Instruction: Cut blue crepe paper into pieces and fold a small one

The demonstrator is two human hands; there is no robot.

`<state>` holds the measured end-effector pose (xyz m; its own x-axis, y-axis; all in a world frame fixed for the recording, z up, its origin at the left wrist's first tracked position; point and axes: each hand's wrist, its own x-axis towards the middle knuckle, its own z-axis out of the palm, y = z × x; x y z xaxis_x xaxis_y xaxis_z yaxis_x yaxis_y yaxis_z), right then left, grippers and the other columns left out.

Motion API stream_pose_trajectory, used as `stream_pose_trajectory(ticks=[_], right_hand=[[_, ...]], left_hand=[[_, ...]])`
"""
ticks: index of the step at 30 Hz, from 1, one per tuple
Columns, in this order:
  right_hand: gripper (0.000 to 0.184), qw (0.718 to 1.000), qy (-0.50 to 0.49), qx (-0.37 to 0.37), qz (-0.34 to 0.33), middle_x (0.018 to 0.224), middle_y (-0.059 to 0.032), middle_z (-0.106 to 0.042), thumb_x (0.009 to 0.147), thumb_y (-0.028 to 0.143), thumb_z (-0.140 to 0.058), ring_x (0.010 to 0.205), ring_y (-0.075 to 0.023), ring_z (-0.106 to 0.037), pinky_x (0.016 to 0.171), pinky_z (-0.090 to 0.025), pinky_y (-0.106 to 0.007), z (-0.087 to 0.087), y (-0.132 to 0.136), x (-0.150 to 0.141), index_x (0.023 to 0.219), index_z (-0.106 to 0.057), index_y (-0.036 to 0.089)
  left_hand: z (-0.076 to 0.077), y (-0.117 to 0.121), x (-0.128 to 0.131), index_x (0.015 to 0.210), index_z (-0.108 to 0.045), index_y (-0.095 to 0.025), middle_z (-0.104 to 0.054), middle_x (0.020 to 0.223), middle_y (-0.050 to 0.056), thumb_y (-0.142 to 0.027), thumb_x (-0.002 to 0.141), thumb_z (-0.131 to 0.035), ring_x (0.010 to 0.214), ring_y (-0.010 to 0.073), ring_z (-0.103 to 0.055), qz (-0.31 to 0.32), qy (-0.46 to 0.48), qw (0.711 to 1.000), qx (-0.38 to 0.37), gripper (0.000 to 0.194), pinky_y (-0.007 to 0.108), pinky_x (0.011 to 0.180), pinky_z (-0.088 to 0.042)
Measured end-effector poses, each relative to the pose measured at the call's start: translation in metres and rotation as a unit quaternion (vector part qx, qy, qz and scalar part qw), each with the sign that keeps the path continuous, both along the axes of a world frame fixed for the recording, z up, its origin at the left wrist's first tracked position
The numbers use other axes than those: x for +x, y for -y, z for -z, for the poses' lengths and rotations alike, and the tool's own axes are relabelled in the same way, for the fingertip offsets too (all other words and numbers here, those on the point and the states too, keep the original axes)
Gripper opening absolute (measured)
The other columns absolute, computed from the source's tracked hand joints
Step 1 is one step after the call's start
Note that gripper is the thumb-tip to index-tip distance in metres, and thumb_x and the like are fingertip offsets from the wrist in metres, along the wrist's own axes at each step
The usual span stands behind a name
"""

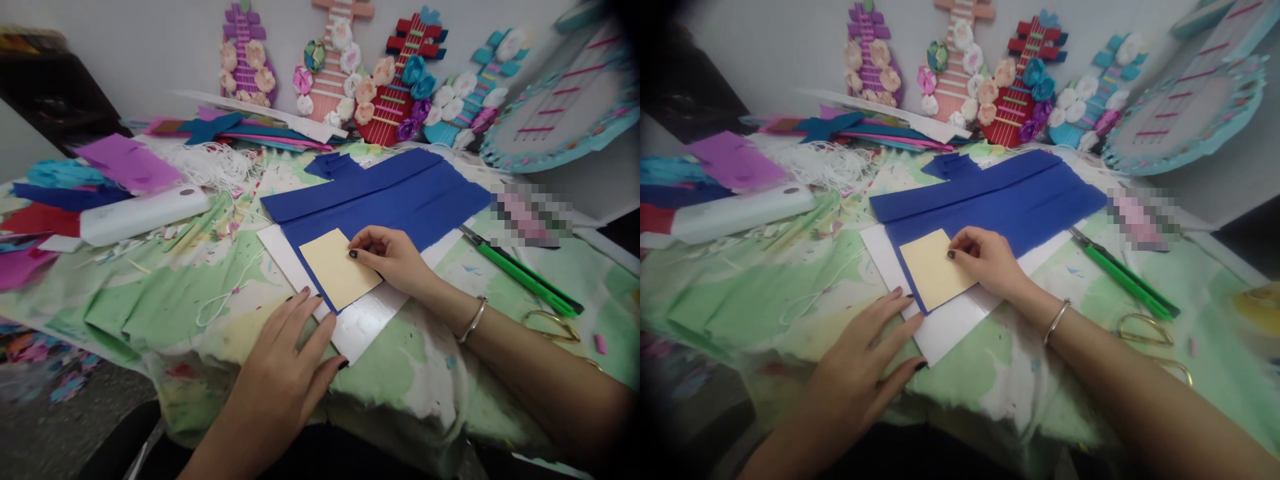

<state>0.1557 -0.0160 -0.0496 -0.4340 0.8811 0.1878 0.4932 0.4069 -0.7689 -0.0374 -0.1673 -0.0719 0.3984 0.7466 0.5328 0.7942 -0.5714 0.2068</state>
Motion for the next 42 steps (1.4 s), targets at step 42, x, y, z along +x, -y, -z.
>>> stream_pose_trajectory(ticks=[42], right_hand=[[0.012, 0.997, 0.061, 0.038, -0.037, 0.065, 0.0032, -0.054, 0.076, 0.024, -0.068, 0.052, -0.0080, -0.040, 0.051, -0.030, -0.023, -0.0054, 0.0068, -0.0020, 0.086, -0.069, 0.018]], left_hand=[[-0.0007, -0.0008, -0.0052, 0.122, -0.052, -0.010, -0.050, 0.133, 0.017, -0.023, 0.090, -0.053, 0.130, 0.0319, -0.039, 0.021, -0.008, 0.999, -0.030, 0.034, 0.053, 0.101, -0.044]])
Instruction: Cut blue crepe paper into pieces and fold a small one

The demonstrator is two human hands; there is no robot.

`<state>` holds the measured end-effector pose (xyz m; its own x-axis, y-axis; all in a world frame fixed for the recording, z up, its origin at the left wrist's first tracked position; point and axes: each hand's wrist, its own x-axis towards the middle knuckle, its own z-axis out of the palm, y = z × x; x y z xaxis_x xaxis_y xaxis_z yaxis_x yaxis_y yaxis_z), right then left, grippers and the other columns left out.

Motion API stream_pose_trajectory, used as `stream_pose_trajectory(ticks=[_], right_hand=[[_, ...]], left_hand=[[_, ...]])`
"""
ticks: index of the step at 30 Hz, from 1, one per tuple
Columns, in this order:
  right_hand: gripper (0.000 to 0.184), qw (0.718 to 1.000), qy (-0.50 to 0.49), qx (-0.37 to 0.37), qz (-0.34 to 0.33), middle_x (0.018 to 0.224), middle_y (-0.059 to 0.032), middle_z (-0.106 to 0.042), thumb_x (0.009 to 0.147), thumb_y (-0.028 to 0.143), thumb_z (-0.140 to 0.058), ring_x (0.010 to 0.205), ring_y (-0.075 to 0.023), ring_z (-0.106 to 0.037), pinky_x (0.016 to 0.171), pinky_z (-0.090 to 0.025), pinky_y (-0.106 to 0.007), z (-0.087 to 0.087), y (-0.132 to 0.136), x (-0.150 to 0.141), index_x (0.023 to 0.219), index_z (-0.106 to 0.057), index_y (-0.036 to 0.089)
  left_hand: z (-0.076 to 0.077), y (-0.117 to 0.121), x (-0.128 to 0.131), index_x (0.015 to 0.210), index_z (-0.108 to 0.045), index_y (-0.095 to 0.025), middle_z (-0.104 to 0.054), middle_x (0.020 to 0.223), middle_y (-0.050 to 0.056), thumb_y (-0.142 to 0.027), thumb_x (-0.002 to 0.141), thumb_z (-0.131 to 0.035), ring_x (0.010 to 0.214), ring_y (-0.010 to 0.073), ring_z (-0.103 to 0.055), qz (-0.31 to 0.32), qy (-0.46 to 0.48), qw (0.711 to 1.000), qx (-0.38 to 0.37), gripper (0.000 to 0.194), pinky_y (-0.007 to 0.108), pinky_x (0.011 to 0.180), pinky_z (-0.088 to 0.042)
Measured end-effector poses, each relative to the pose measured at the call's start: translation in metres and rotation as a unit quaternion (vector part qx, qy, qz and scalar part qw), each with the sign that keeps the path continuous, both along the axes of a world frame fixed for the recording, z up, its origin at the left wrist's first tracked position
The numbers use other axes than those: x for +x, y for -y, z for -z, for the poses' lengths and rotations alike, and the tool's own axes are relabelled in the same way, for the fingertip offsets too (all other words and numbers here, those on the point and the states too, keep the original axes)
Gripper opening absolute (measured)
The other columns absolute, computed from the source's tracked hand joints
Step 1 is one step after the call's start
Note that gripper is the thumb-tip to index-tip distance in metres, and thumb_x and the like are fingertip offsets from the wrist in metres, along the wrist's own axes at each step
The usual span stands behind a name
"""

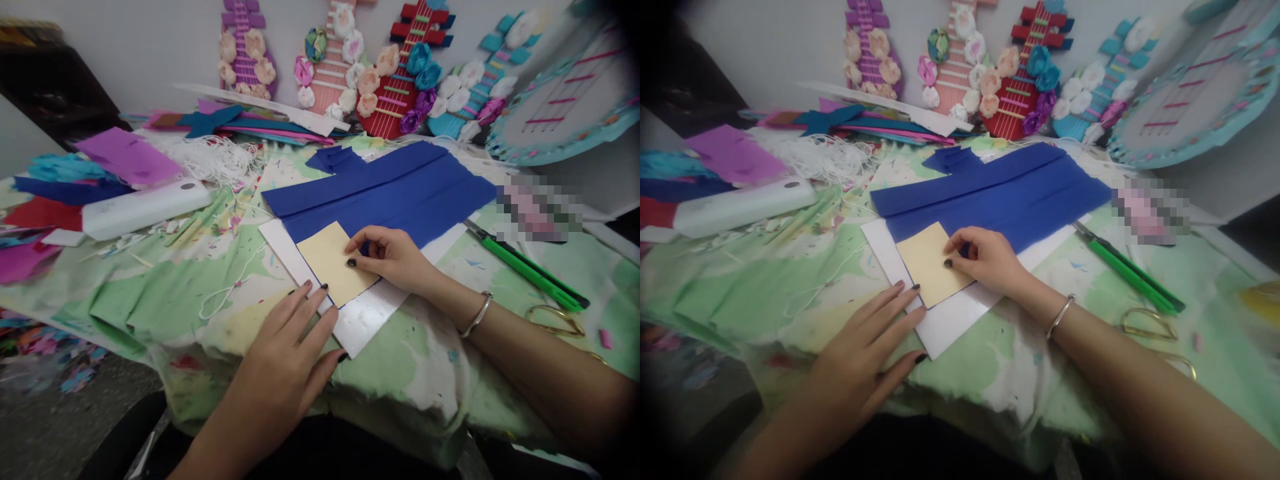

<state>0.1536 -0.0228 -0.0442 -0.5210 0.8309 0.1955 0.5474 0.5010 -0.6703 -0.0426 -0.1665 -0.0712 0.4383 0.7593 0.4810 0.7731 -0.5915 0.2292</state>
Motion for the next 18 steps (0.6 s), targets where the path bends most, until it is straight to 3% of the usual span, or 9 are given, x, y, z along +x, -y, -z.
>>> stream_pose_trajectory(ticks=[12, 18], right_hand=[[0.009, 1.000, 0.009, 0.010, -0.009, 0.066, 0.0034, -0.056, 0.079, 0.018, -0.062, 0.054, -0.0079, -0.041, 0.052, -0.030, -0.022, -0.0009, 0.0006, -0.0007, 0.085, -0.069, 0.017], [0.009, 1.000, 0.018, 0.017, -0.008, 0.065, 0.0036, -0.055, 0.079, 0.016, -0.062, 0.054, -0.0078, -0.042, 0.053, -0.030, -0.022, -0.0027, 0.0017, -0.0020, 0.085, -0.069, 0.017]], left_hand=[[0.0006, 0.0002, 0.0001, 0.122, -0.050, -0.010, -0.051, 0.133, 0.016, -0.025, 0.090, -0.053, 0.129, 0.0309, -0.039, -0.002, -0.005, 1.000, 0.002, 0.035, 0.051, 0.102, -0.043], [-0.0017, 0.0004, 0.0009, 0.123, -0.048, -0.004, -0.054, 0.129, 0.018, -0.026, 0.091, -0.052, 0.127, 0.0301, -0.042, -0.005, -0.012, 1.000, 0.017, 0.039, 0.049, 0.102, -0.045]])
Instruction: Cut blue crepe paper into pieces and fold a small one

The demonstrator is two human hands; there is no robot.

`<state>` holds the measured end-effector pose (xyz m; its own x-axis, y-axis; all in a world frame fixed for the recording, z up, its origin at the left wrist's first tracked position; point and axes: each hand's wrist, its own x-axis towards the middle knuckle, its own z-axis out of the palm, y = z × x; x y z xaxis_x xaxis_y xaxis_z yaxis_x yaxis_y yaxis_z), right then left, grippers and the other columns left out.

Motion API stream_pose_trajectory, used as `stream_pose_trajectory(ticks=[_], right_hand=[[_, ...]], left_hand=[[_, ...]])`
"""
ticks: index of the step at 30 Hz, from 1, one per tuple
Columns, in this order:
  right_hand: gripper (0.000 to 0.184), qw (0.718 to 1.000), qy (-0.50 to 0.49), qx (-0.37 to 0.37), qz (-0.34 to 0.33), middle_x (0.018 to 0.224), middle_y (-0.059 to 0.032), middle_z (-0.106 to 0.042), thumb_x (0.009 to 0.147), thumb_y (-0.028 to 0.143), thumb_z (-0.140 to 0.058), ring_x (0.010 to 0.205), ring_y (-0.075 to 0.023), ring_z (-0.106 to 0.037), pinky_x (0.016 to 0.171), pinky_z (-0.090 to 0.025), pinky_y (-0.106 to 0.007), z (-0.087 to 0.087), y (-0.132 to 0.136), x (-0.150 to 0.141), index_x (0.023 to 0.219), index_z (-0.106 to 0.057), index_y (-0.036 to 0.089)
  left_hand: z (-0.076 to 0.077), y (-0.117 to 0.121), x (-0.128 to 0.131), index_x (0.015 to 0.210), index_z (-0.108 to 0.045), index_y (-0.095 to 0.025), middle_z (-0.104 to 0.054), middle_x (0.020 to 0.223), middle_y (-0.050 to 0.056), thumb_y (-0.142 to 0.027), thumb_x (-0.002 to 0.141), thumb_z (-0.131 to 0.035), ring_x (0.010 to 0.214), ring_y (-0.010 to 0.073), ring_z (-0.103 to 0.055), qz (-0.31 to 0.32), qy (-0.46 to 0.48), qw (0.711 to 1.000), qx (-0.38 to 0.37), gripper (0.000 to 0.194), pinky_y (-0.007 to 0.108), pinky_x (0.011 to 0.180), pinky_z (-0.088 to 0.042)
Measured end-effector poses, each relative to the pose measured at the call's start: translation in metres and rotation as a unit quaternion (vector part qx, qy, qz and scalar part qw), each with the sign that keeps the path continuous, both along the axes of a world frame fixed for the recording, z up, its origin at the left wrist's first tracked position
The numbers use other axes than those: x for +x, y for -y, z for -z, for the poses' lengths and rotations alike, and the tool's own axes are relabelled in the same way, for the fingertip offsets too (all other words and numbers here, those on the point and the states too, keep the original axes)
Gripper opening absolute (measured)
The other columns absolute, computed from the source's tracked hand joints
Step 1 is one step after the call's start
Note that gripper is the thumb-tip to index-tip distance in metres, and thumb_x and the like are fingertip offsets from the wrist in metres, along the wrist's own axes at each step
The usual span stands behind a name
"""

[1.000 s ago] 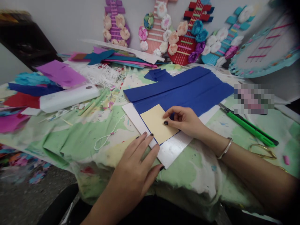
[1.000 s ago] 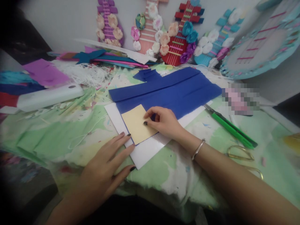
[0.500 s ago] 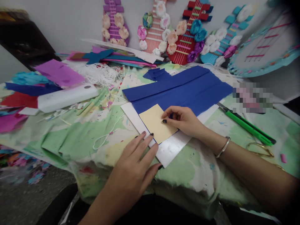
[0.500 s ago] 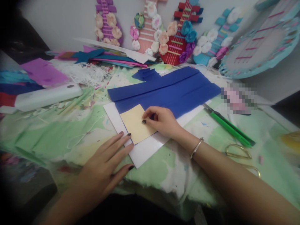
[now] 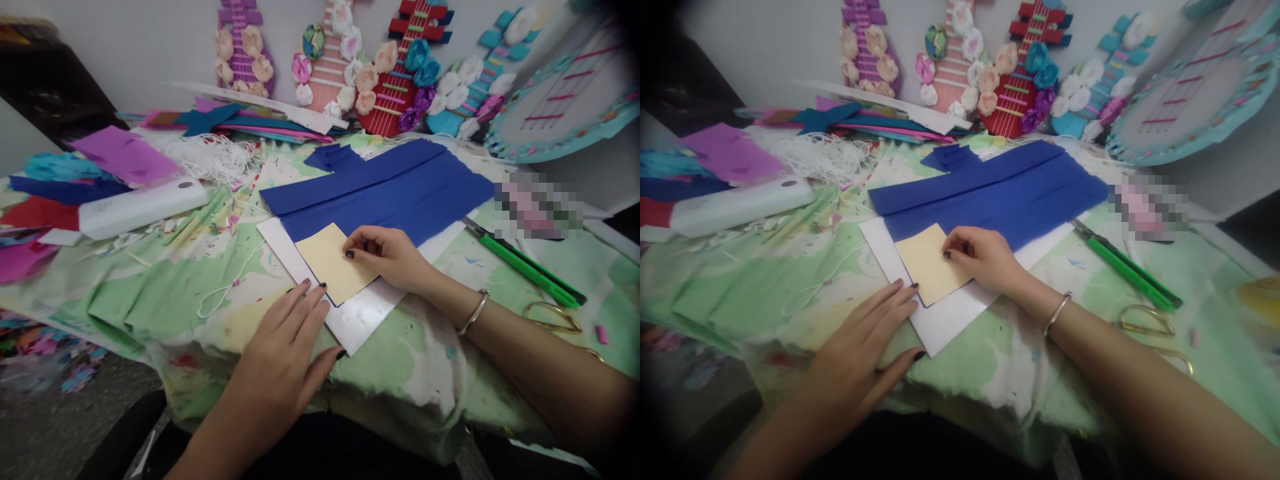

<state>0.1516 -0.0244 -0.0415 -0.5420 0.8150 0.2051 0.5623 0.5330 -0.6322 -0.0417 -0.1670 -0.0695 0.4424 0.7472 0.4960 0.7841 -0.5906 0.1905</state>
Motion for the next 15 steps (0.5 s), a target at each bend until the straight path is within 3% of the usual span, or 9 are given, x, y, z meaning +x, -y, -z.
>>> stream_pose_trajectory(ticks=[15], right_hand=[[0.009, 1.000, 0.006, -0.002, -0.011, 0.062, 0.0043, -0.053, 0.080, 0.016, -0.061, 0.054, -0.0077, -0.041, 0.052, -0.029, -0.022, 0.0000, 0.0003, 0.0000, 0.086, -0.068, 0.017]], left_hand=[[0.0011, -0.0007, -0.0014, 0.126, -0.048, -0.005, -0.056, 0.129, 0.016, -0.027, 0.091, -0.051, 0.128, 0.0286, -0.043, -0.010, 0.007, 1.000, -0.001, 0.041, 0.048, 0.102, -0.046]])
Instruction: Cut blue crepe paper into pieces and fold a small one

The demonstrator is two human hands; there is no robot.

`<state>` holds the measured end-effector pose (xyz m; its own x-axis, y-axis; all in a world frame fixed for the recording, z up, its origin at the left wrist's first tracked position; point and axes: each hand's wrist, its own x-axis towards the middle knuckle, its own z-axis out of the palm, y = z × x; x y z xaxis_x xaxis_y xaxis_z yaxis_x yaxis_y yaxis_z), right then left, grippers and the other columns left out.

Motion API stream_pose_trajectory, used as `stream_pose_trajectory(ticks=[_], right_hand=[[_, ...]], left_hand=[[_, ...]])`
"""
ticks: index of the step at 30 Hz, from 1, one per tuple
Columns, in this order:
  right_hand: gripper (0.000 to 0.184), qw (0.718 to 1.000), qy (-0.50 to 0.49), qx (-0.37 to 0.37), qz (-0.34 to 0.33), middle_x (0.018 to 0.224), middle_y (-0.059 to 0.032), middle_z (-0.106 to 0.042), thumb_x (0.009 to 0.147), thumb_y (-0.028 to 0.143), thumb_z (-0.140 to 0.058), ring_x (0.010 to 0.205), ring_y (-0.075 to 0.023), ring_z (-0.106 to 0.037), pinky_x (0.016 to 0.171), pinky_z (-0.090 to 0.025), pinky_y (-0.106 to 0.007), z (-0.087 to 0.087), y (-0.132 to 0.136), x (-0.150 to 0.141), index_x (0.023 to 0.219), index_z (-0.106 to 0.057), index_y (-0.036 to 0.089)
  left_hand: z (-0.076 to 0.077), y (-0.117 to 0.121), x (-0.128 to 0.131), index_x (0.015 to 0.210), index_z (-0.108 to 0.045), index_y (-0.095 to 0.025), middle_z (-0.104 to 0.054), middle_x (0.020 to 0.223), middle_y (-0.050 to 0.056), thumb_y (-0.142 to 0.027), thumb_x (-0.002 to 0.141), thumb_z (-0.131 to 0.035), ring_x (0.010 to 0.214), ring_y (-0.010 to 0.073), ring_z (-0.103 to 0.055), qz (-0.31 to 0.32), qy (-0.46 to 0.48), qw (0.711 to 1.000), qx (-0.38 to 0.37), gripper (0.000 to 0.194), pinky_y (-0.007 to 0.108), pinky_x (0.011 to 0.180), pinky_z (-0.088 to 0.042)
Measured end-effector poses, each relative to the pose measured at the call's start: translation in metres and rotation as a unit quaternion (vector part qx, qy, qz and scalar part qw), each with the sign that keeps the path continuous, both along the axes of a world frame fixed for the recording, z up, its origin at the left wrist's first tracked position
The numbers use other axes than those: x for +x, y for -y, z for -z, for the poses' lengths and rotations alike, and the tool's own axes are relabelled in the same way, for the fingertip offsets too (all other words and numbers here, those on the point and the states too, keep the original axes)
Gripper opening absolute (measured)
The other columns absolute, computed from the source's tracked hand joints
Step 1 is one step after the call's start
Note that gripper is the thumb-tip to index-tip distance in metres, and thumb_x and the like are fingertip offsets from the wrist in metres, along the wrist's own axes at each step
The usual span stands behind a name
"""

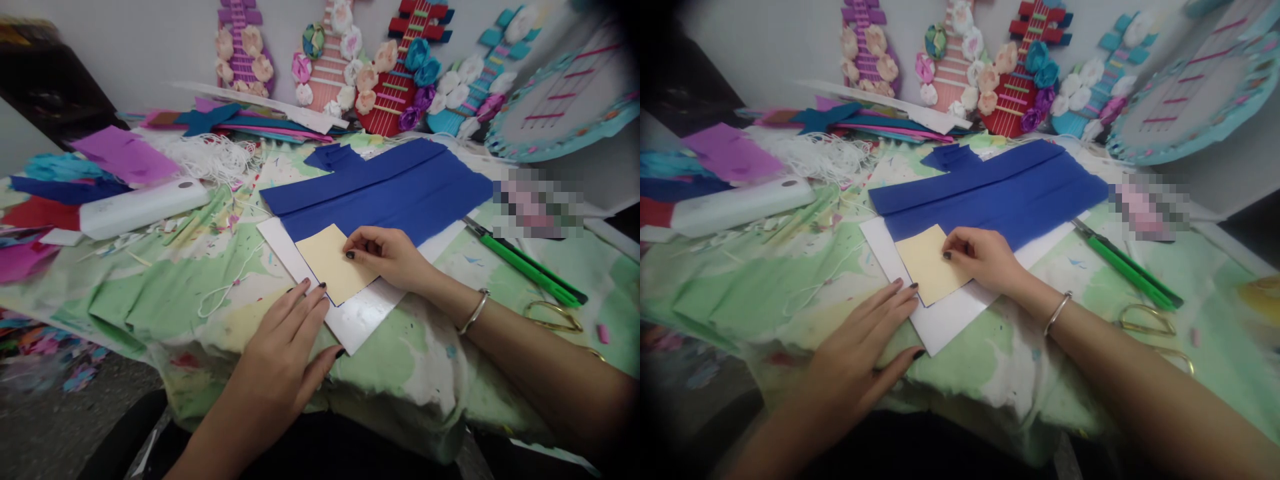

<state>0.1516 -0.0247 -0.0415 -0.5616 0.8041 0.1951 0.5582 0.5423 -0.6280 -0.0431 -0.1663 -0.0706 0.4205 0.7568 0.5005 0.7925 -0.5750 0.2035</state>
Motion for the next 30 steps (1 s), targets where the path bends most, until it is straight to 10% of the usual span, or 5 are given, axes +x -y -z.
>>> stream_pose_trajectory(ticks=[30], right_hand=[[0.009, 1.000, 0.010, -0.003, 0.000, 0.063, 0.0038, -0.053, 0.081, 0.019, -0.060, 0.054, -0.0083, -0.040, 0.053, -0.027, -0.023, -0.0008, 0.0009, 0.0001, 0.086, -0.068, 0.018]], left_hand=[[-0.0006, -0.0005, -0.0007, 0.124, -0.049, -0.006, -0.057, 0.128, 0.016, -0.024, 0.090, -0.053, 0.129, 0.0295, -0.043, 0.013, 0.024, 1.000, -0.014, 0.039, 0.050, 0.100, -0.047]])
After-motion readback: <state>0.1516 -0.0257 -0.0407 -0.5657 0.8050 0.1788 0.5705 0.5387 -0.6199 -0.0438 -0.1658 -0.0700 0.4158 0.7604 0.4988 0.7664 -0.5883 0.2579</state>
